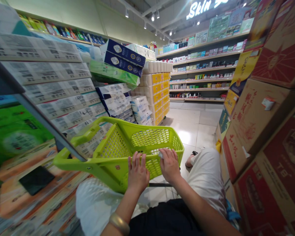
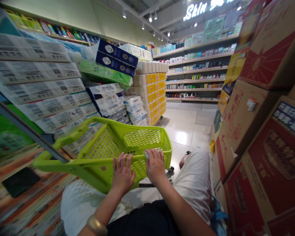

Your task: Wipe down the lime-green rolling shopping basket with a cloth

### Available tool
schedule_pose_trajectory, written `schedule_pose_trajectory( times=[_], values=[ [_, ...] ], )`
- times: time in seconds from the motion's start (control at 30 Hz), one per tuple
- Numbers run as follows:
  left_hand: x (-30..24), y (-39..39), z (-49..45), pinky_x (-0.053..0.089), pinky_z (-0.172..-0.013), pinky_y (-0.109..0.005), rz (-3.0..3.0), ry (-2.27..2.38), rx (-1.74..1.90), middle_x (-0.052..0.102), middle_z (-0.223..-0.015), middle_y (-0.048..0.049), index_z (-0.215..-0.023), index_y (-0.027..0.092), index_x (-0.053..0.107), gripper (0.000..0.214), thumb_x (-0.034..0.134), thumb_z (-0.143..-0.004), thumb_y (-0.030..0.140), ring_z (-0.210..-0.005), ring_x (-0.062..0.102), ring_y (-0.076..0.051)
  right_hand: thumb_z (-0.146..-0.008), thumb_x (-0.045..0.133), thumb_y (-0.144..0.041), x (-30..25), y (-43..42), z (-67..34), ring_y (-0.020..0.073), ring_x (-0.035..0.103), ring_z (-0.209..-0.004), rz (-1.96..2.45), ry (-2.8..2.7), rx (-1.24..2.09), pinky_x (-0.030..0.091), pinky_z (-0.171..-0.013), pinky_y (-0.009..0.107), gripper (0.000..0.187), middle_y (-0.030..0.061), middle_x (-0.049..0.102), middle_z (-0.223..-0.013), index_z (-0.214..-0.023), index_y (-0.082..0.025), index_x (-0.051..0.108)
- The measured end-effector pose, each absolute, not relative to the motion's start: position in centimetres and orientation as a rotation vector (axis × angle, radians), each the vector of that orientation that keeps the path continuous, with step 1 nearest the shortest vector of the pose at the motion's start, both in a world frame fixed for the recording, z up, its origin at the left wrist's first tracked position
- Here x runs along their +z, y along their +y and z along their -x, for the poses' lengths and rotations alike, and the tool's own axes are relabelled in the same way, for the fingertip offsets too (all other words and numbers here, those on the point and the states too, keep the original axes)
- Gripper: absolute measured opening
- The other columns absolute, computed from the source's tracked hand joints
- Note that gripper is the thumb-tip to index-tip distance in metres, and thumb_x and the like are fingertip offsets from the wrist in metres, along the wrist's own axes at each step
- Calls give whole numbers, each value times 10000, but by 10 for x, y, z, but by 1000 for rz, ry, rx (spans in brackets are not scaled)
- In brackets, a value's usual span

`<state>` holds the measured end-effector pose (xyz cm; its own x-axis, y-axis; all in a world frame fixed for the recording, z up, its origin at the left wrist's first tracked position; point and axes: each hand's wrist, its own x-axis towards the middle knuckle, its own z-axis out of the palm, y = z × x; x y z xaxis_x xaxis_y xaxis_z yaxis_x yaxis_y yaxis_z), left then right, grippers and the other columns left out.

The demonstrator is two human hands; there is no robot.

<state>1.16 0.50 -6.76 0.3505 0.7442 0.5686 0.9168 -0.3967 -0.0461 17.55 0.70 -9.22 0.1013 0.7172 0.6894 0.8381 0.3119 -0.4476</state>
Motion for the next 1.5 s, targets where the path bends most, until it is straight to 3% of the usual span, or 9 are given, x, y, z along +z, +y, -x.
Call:
schedule_pose_trajectory(
  times=[0.2, 0.47, 0.63, 0.77, 1.07, 1.23, 1.37, 1.5],
  values=[
    [-69, 6, -15, 196, -1166, -557, 2244, -1458, -690, 505, -1283, -154, -1285, 120, 457, 573, 547, -719, 128, -1354, 329, -325, -854, 389, -144, -102, 14, -204, 247, 500, -1112, 1669, -1296, -192, 275, -1064, 482, 362, 116, 608, -1131, -1178, -145, 550],
    [-67, 5, -14, 206, -1159, -570, 2253, -1481, -672, 502, -1298, -159, -1289, 135, 450, 581, 546, -716, 131, -1364, 322, -322, -827, 412, -99, -86, 6, -153, 196, 486, -1153, 1344, -1715, -144, 263, -1112, 401, 443, 77, 593, -1183, -1242, -207, 523],
    [-70, 6, -12, 188, -1172, -555, 2253, -1465, -686, 504, -1291, -144, -1295, 148, 446, 586, 536, -716, 122, -1367, 325, -310, -839, 405, -118, -99, 10, -186, 226, 491, -1143, 1528, -1438, -158, 224, -1099, 458, 394, 83, 602, -1155, -1202, -202, 535],
    [-71, 7, -14, 189, -1171, -554, 2237, -1465, -704, 503, -1287, -144, -1292, 151, 448, 583, 537, -716, 124, -1365, 326, -309, -842, 377, -133, -103, 15, -200, 252, 484, -1117, 1620, -1242, -164, 273, -1055, 484, 384, 105, 594, -1122, -1185, -183, 542],
    [-70, 6, -13, 213, -1155, -565, 2248, -1476, -683, 505, -1293, -156, -1292, 143, 451, 577, 538, -721, 140, -1362, 326, -316, -809, 422, -92, -84, 4, -138, 187, 495, -1153, 1292, -1726, -98, 258, -1109, 381, 446, 68, 594, -1187, -1219, -220, 543],
    [-70, 6, -12, 205, -1167, -549, 2251, -1450, -684, 507, -1280, -147, -1298, 139, 443, 596, 539, -711, 128, -1360, 333, -310, -808, 416, -104, -97, 9, -182, 214, 503, -1144, 1506, -1507, -176, 230, -1108, 447, 433, 79, 611, -1145, -1218, -191, 526],
    [-71, 7, -14, 192, -1175, -539, 2235, -1441, -709, 512, -1265, -143, -1285, 134, 456, 579, 537, -712, 125, -1355, 334, -310, -817, 390, -118, -103, 13, -208, 250, 504, -1094, 1624, -1305, -208, 282, -1060, 480, 411, 100, 608, -1108, -1204, -180, 515],
    [-72, 7, -15, 198, -1166, -558, 2235, -1456, -721, 504, -1280, -154, -1283, 134, 461, 577, 545, -712, 131, -1358, 329, -319, -809, 390, -103, -93, 13, -181, 248, 501, -1071, 1513, -1460, -194, 325, -1045, 465, 423, 109, 608, -1087, -1208, -158, 520]
  ],
)
